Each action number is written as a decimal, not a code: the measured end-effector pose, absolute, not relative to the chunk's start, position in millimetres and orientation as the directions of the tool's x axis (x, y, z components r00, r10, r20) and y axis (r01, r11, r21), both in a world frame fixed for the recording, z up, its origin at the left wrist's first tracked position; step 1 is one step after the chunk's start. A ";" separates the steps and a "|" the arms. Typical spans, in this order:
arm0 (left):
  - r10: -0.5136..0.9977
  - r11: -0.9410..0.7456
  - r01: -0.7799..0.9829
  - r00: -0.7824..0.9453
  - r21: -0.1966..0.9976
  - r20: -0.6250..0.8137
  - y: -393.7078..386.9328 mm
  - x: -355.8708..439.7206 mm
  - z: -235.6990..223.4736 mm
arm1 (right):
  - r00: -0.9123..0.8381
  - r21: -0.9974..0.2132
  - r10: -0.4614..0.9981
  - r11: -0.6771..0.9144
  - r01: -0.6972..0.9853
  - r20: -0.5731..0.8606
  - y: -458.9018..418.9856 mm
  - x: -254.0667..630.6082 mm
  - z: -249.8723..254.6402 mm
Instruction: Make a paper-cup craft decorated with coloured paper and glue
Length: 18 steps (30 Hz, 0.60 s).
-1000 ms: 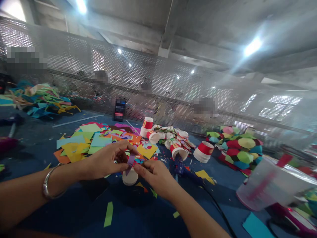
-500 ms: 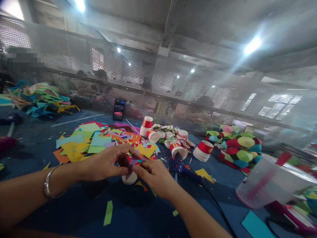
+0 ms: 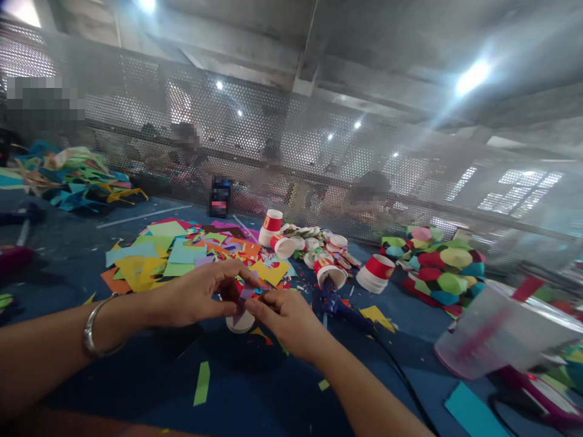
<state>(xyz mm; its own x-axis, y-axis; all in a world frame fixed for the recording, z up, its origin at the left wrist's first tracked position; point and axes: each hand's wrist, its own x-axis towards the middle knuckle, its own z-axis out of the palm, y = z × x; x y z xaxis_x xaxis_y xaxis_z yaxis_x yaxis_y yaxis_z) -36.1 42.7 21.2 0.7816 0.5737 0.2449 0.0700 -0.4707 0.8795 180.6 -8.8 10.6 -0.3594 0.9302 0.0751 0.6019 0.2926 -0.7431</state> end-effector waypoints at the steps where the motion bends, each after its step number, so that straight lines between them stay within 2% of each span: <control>1: 0.578 -0.466 0.070 0.779 0.882 0.244 42.8 -35.9 20.7 | -0.360 -0.735 0.929 0.300 0.608 0.081 -8.7 180.9 10.6; 12: 0.604 -0.525 0.119 0.750 0.843 0.270 39.6 -35.9 21.6 | -0.358 -0.700 0.930 0.308 0.645 0.080 -11.4 181.5 14.0; 18: 0.701 -0.504 0.195 0.661 0.842 0.267 37.1 -40.6 19.7 | -0.303 -0.639 0.947 0.297 0.709 0.105 -10.3 186.1 22.2</control>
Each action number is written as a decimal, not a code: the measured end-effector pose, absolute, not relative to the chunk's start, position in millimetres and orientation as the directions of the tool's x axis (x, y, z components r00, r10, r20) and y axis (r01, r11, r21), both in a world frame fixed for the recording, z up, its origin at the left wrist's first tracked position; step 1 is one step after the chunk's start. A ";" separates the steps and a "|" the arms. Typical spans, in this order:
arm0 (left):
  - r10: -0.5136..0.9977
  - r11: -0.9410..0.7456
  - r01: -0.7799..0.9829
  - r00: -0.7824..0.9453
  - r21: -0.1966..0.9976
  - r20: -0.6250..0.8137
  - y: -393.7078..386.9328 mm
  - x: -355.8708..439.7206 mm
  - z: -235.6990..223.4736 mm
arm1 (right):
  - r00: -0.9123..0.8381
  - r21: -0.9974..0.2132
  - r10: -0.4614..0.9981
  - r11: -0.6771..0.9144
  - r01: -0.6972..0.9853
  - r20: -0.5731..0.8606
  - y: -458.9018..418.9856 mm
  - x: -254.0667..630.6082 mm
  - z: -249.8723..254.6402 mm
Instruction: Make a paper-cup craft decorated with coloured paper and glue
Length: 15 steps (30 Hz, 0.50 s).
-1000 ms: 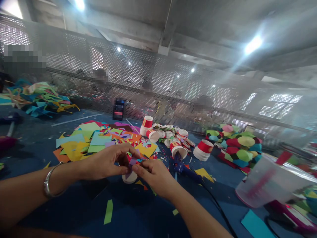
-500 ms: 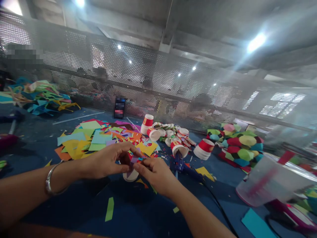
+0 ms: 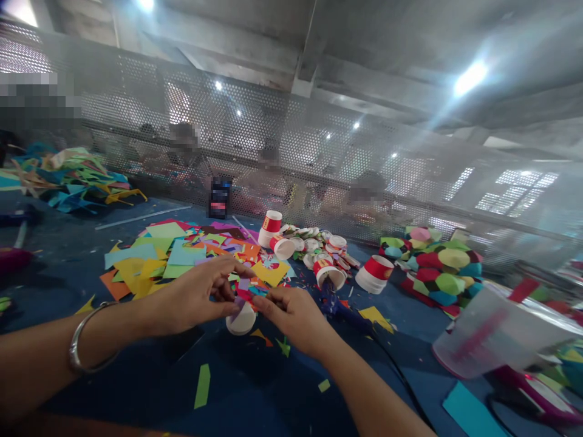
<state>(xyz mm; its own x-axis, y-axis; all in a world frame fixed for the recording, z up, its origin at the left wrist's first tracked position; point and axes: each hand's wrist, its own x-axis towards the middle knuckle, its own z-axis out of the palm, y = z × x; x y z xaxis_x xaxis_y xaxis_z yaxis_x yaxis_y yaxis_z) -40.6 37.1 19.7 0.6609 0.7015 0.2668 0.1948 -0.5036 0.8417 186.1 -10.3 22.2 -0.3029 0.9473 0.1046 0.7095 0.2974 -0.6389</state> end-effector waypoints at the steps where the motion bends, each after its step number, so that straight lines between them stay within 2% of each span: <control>1: 0.710 -0.484 0.198 0.658 0.852 0.251 35.0 -41.5 19.2 | -0.267 -0.608 0.956 0.285 0.741 0.123 -9.2 188.1 22.2; 6: 0.675 -0.419 0.254 0.729 0.872 0.112 14.1 -38.9 17.3 | -0.096 -0.411 0.985 0.147 0.899 0.142 -1.4 196.2 13.0; 15: 0.641 -0.508 0.353 0.764 0.785 0.072 2.9 -30.2 6.7 | 0.004 -0.313 0.990 0.041 0.949 0.141 1.5 197.8 7.8</control>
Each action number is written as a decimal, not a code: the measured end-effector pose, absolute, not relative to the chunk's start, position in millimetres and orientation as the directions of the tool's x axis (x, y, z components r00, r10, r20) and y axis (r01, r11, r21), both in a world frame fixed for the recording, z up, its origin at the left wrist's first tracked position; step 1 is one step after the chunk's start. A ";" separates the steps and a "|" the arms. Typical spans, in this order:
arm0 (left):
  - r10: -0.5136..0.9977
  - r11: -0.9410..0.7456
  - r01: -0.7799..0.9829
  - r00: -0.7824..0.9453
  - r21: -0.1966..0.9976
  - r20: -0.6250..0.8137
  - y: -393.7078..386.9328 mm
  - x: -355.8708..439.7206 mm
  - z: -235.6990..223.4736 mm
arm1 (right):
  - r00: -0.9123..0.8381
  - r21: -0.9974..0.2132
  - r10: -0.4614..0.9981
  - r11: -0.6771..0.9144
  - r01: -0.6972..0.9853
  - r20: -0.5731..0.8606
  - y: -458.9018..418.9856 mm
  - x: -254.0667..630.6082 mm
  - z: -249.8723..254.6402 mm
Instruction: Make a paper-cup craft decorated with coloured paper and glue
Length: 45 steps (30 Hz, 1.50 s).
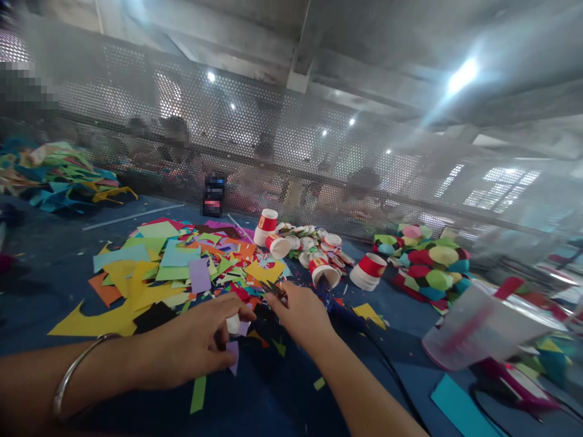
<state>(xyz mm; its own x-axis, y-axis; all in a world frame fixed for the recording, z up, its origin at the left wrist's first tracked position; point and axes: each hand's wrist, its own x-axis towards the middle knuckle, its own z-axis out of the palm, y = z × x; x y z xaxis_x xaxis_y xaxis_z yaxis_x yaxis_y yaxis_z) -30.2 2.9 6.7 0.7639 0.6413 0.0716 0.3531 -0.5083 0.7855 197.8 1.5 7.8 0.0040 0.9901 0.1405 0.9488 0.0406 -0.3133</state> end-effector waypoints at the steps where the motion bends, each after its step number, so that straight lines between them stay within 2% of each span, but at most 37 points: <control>1: 0.645 -0.506 0.361 0.762 0.783 0.066 3.5 -31.1 7.2 | 0.004 -0.309 0.990 0.040 0.950 0.140 1.7 198.2 8.1; 5: 0.650 -0.479 0.351 0.758 0.805 0.056 7.1 -35.7 9.2 | -0.020 -0.304 0.994 0.053 0.951 0.109 2.4 198.5 7.2; 14: 0.690 -0.543 0.372 0.708 0.753 0.148 21.3 -42.8 20.4 | -0.031 -0.247 0.997 0.046 0.968 0.064 -3.0 197.7 13.7; 19: 0.604 -0.495 0.343 0.796 0.799 0.032 3.9 -35.8 16.9 | -0.037 -0.167 0.996 0.050 0.985 0.082 -5.3 197.2 15.1; 21: 0.573 -0.580 0.334 0.816 0.743 0.080 -3.8 -33.9 11.3 | -0.050 -0.149 0.995 0.062 0.987 0.087 -6.4 197.1 14.7; 24: 0.461 -0.704 0.211 0.862 0.678 0.211 -6.2 -29.9 -2.6 | -0.068 -0.130 0.993 0.081 0.988 0.099 -6.3 199.2 15.1; 26: 0.381 -0.765 0.165 0.895 0.622 0.232 -1.2 -24.5 -17.2 | -0.078 -0.122 0.990 0.093 0.988 0.121 -3.7 202.2 15.8; 28: 0.426 -0.804 0.212 0.857 0.555 0.289 5.8 -17.3 -35.4 | -0.101 -0.101 0.983 0.117 0.988 0.152 1.1 205.8 16.3; 32: 0.413 -0.867 0.247 0.842 0.433 0.347 12.2 -9.1 -63.6 | -0.175 -0.014 0.970 0.180 0.984 0.170 14.6 209.4 16.7; 35: 0.424 -0.883 0.303 0.844 0.360 0.328 6.3 -14.4 -60.6 | -0.183 0.009 0.971 0.183 0.983 0.151 25.6 207.0 16.0; 40: 0.431 -0.897 0.370 0.852 0.242 0.296 -8.4 -29.8 -29.7 | -0.222 0.050 0.969 0.218 0.975 0.105 42.0 201.0 12.4; 45: 0.325 -0.945 0.285 0.874 0.160 0.362 -16.2 -34.3 -33.1 | -0.257 0.074 0.957 0.249 0.966 0.134 44.8 206.3 13.3</control>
<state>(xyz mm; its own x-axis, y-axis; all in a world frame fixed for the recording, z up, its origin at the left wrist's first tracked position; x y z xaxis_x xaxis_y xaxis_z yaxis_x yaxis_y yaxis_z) -34.3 -16.2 -33.1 0.8738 0.3250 0.3617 0.2855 -0.9450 0.1596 206.3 44.8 13.3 -0.2570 0.9570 0.1342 0.9657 0.2490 0.0738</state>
